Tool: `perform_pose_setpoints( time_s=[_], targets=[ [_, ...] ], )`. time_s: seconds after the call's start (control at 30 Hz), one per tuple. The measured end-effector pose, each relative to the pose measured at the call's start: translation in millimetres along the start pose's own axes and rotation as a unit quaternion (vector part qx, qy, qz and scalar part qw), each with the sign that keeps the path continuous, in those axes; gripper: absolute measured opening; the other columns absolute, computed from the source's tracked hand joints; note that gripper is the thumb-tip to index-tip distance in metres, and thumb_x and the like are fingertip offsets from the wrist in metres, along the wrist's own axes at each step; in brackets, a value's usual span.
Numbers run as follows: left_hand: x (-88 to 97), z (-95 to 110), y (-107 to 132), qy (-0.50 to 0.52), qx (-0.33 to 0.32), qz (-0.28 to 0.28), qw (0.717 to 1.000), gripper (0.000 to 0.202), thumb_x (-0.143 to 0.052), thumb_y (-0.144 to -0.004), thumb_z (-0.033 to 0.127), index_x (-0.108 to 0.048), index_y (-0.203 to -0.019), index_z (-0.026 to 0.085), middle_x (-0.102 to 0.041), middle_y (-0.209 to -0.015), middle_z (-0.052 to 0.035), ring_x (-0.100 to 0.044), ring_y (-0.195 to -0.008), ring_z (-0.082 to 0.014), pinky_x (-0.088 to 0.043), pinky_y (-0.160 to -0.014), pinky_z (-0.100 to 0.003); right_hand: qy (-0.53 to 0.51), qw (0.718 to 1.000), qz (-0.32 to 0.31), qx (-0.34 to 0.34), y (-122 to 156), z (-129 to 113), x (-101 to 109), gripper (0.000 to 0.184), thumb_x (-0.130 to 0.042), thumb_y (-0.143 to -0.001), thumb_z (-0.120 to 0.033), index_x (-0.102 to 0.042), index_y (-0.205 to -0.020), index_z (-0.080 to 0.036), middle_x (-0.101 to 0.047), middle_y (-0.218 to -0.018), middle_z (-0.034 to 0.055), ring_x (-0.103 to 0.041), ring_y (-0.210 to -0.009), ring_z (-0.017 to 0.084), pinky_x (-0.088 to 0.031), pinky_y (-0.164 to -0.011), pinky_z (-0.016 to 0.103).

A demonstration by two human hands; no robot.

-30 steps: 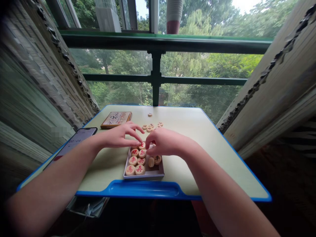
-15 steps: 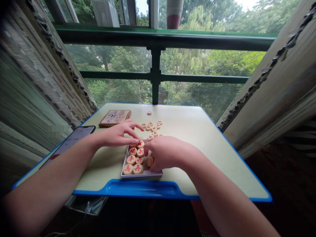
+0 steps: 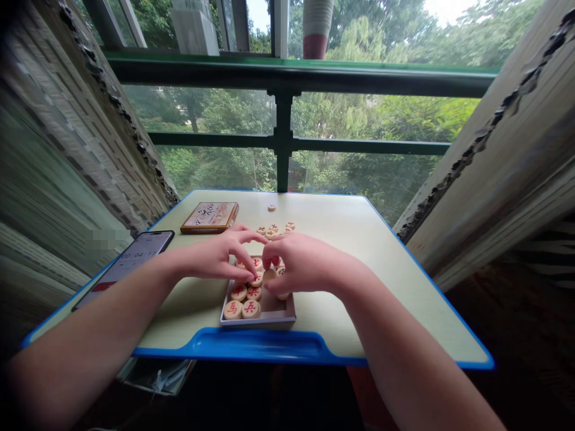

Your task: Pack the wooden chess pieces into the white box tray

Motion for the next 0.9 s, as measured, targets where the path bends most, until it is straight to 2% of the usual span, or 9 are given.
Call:
perform_pose_setpoints(
  time_s=[0.23, 0.37, 0.47, 0.57, 0.7, 0.8, 0.9],
  targets=[
    [-2.2, -0.3, -3.5, 0.019, -0.005, 0.021, 1.000, 0.011, -0.068, -0.071, 0.028, -0.075, -0.080, 0.030, -0.055, -0.121, -0.0007, -0.039, -0.111, -0.0249, -0.032, -0.099, -0.039, -0.027, 0.999, 0.004, -0.028, -3.9, 8.5, -1.2, 0.023, -0.065, -0.066, -0.022, -0.068, -0.089, -0.018, -0.067, -0.080, 0.0037, -0.057, -0.069, 0.015, -0.040, -0.062, 0.024],
    [-2.6, -4.6, -3.4, 0.022, 0.013, 0.013, 1.000, 0.014, -0.066, -0.071, 0.023, -0.074, -0.080, 0.029, -0.056, -0.120, 0.0003, -0.040, -0.111, -0.0245, -0.031, -0.101, -0.039, -0.031, 0.999, 0.009, -0.007, -5.4, 5.5, -1.7, 0.023, -0.065, -0.066, -0.021, -0.068, -0.088, -0.018, -0.067, -0.082, 0.0041, -0.057, -0.071, 0.015, -0.041, -0.065, 0.025],
    [1.4, -6.4, -3.8, 0.028, 0.022, 0.028, 0.999, 0.012, -0.065, -0.071, 0.024, -0.074, -0.078, 0.026, -0.057, -0.119, -0.0007, -0.043, -0.110, -0.0241, -0.031, -0.101, -0.039, -0.038, 0.999, 0.029, 0.020, -5.8, 2.1, 1.5, 0.018, -0.065, -0.066, -0.018, -0.069, -0.084, -0.018, -0.066, -0.078, 0.0030, -0.057, -0.070, 0.014, -0.041, -0.066, 0.024],
    [14.7, -6.1, -3.6, 0.059, 0.034, 0.090, 0.994, 0.013, -0.066, -0.071, 0.030, -0.073, -0.079, 0.024, -0.062, -0.113, -0.0025, -0.049, -0.105, -0.0227, -0.035, -0.097, -0.038, -0.041, 0.995, 0.079, 0.038, -5.3, 1.3, 10.7, 0.019, -0.063, -0.067, -0.015, -0.067, -0.086, -0.018, -0.066, -0.080, 0.0028, -0.057, -0.073, 0.014, -0.041, -0.069, 0.025],
    [33.0, -11.9, 1.6, 0.144, 0.092, 0.189, 0.967, 0.028, -0.068, -0.069, 0.042, -0.072, -0.087, 0.021, -0.069, -0.098, -0.0044, -0.059, -0.093, -0.0212, -0.044, -0.086, -0.034, -0.012, 0.980, 0.196, 0.023, -1.5, 6.9, 29.2, 0.026, -0.067, -0.066, -0.018, -0.061, -0.091, -0.017, -0.067, -0.084, 0.0033, -0.057, -0.079, 0.016, -0.042, -0.071, 0.027],
    [37.6, -11.6, 3.4, 0.145, 0.104, 0.218, 0.959, 0.028, -0.067, -0.069, 0.044, -0.073, -0.083, 0.020, -0.071, -0.090, -0.0053, -0.062, -0.089, -0.0220, -0.047, -0.082, -0.034, 0.033, 0.966, 0.254, 0.027, 1.4, 6.8, 35.5, 0.015, -0.067, -0.069, -0.025, -0.060, -0.080, -0.017, -0.066, -0.076, 0.0043, -0.055, -0.075, 0.017, -0.042, -0.068, 0.027],
    [35.3, -9.7, 1.3, 0.159, 0.085, 0.214, 0.960, 0.024, -0.067, -0.070, 0.041, -0.074, -0.080, 0.020, -0.072, -0.091, -0.0054, -0.063, -0.091, -0.0224, -0.047, -0.084, -0.034, 0.053, 0.959, 0.274, 0.054, 2.1, 5.3, 35.9, 0.014, -0.065, -0.074, -0.030, -0.060, -0.076, -0.017, -0.066, -0.074, 0.0050, -0.054, -0.074, 0.017, -0.042, -0.067, 0.027]
  ],
)
Point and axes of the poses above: each hand's wrist, its own y-axis away from the middle knuckle, its own x-axis out of the back of the hand, z = x × y, the point moved 9 cm from there along -y, towards the middle knuckle
